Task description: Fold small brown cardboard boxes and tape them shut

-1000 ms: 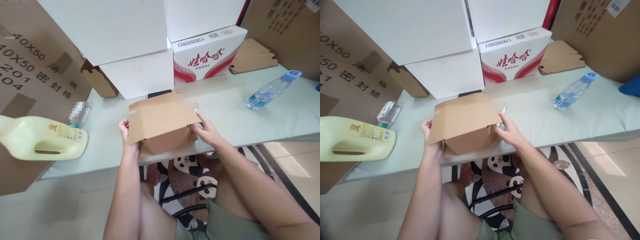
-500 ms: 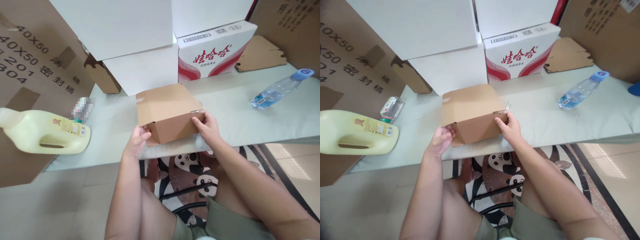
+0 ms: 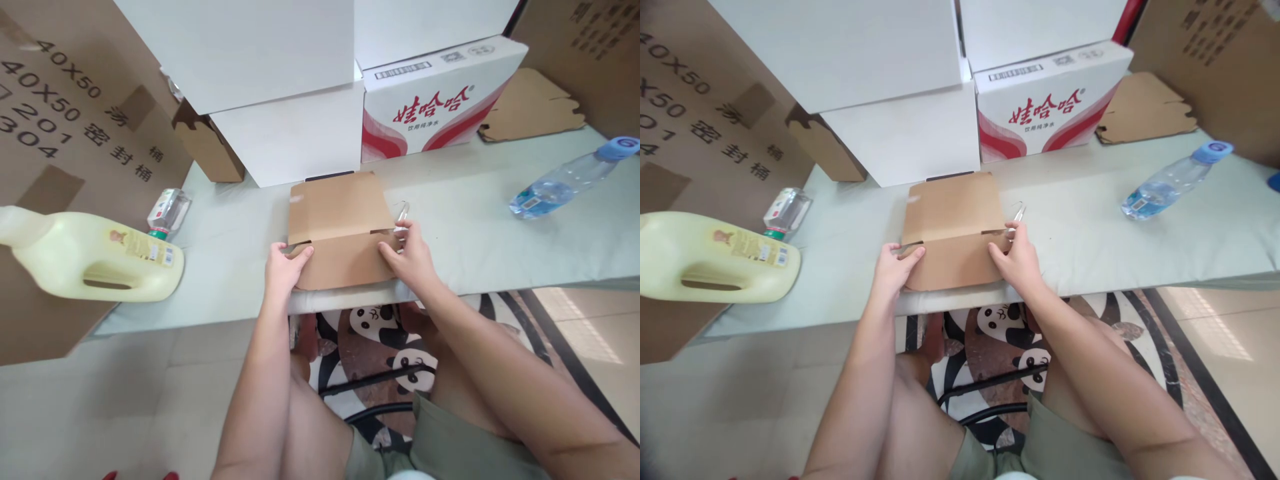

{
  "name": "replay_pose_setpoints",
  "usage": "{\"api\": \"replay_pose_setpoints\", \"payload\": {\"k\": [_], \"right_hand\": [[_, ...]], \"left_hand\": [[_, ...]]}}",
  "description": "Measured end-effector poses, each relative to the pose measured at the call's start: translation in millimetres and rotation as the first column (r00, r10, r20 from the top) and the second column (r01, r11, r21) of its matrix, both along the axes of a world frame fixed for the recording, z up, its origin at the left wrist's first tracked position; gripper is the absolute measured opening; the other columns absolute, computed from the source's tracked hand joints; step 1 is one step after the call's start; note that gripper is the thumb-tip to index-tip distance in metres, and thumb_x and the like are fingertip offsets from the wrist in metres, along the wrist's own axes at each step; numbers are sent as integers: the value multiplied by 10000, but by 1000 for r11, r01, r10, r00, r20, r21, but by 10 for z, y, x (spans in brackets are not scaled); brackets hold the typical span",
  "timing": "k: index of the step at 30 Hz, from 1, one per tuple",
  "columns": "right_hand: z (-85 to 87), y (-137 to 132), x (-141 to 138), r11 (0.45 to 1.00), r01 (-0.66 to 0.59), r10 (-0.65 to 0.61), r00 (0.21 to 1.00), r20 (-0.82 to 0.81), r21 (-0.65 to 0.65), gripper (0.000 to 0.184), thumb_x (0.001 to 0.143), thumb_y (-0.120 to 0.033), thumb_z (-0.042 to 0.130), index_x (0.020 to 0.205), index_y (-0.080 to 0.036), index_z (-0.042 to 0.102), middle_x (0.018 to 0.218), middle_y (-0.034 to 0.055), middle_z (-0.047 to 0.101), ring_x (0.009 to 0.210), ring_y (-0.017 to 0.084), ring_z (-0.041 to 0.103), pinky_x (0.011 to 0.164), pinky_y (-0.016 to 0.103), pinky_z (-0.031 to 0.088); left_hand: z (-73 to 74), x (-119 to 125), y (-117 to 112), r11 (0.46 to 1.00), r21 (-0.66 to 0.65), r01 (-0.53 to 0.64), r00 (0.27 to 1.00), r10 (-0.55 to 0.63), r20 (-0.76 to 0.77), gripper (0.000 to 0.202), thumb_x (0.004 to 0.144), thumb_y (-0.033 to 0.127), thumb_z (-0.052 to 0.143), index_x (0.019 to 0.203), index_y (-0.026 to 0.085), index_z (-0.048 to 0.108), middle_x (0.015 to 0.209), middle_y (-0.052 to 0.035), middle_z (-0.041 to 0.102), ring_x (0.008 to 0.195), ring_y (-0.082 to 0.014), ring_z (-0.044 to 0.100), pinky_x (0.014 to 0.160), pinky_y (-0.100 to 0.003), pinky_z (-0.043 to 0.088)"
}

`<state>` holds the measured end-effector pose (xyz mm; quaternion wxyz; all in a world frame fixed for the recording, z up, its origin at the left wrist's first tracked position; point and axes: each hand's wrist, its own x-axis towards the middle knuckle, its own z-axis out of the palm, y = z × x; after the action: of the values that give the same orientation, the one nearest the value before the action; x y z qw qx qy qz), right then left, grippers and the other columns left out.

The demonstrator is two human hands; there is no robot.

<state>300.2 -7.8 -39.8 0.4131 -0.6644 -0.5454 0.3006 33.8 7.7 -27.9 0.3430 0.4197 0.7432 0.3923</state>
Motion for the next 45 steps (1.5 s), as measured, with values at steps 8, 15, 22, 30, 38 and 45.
{"api": "replay_pose_setpoints", "payload": {"k": [8, 15, 22, 30, 38, 45], "right_hand": [[24, -3, 12, 980, -197, 197, 919, 342, -36, 500, 825, -335, 556, 1296, -171, 587, 1238, 159, 673, 1171, 373, 598, 1008, 566, 476], [8, 13, 4, 984, -178, 168, 924, 343, -1, 513, 813, -340, 572, 1294, -163, 569, 1272, 180, 670, 1151, 398, 618, 973, 603, 486], [1, -18, 16, 959, -168, 128, 975, 183, 227, 496, 818, -308, 588, 1300, -208, 526, 1257, 151, 653, 1096, 328, 636, 932, 548, 523], [26, -138, -20, 911, -17, 29, 999, -21, 411, 446, 825, -237, 580, 1257, -246, 468, 1191, 106, 587, 940, 227, 610, 619, 333, 539], [-6, -86, -24, 935, 15, 25, 994, -107, 355, 497, 807, -202, 563, 1277, -262, 412, 1153, 82, 569, 882, 183, 582, 621, 305, 500], [6, -73, -16, 961, 15, 17, 993, -114, 275, 521, 802, -203, 567, 1291, -270, 399, 1110, 69, 575, 839, 178, 575, 618, 316, 485]], "left_hand": [[-50, -76, 29, 991, -67, 113, 978, -122, -169, 549, 694, 427, 833, 1131, 197, 593, 1041, -133, 733, 967, -283, 709, 879, -399, 522], [-117, -90, 52, 998, 42, 52, 996, -49, -73, 455, 681, 403, 834, 1003, 183, 601, 938, -93, 701, 887, -236, 696, 785, -355, 546], [-17, -19, 34, 958, 268, 103, 970, -156, 184, 601, 663, 326, 830, 1178, 205, 546, 945, -53, 682, 863, -198, 690, 797, -326, 547], [43, 67, 8, 853, 493, 171, 902, -337, 270, 699, 667, 110, 695, 1292, 279, 432, 980, -28, 694, 774, -130, 656, 714, -241, 511], [46, 55, 20, 823, 554, 126, 913, -315, 261, 608, 682, 86, 666, 1224, 267, 462, 903, -10, 649, 791, -144, 650, 739, -254, 501], [78, 84, -3, 834, 538, 120, 907, -313, 282, 544, 682, 103, 676, 1175, 261, 508, 842, 6, 640, 737, -130, 629, 694, -240, 490]]}}
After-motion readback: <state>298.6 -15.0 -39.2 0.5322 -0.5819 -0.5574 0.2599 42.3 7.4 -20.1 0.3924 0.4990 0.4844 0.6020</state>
